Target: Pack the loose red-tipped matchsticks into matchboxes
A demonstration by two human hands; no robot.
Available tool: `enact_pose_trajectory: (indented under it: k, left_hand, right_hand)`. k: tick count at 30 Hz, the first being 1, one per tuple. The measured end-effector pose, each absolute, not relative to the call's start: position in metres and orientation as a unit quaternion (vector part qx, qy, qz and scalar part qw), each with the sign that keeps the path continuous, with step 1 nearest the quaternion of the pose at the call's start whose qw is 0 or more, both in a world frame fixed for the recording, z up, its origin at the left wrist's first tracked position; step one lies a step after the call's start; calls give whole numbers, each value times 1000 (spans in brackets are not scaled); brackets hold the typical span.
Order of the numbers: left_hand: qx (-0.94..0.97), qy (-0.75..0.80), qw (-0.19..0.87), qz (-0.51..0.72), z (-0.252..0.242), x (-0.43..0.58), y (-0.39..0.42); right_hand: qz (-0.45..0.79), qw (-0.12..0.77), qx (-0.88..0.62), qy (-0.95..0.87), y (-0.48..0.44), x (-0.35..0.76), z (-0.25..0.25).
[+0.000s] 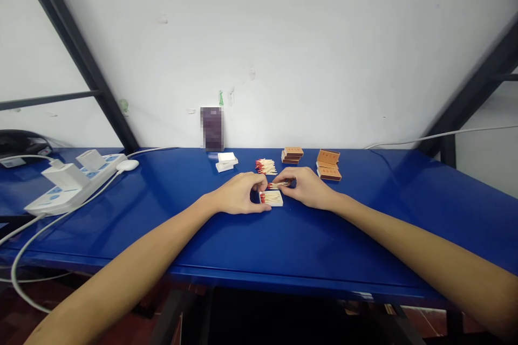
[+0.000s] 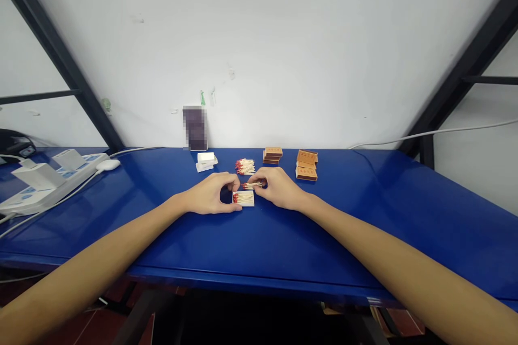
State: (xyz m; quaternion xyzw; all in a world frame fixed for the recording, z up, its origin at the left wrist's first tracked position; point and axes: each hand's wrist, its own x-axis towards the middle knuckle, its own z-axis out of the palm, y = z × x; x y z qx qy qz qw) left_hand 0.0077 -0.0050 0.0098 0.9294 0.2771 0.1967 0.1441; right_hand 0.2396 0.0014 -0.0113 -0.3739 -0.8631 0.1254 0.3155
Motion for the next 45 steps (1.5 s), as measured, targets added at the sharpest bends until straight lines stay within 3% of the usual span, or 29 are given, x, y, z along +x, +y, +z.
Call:
enact_pose_trajectory:
  k: [9,14,28,38,45]
  left_hand:
    - [919,279,186,208,8,7,-4]
    - [907,288,215,218,9,7,-5]
    - [930,258,167,203,9,7,-4]
    - [933,256,155,202,9,8,-7]
    - [937,258,130,195,8,8,-5]
  right_hand:
    - [125,367,-368,-845,-5,241,-2]
    - [149,344,-331,-866,-17,235,5]
    - [166,285,-330,-884,-25,229,4]
    - [175,310,-324,-876,-26,226,-3]
    - [104,321,-282,-898,-28,229,2]
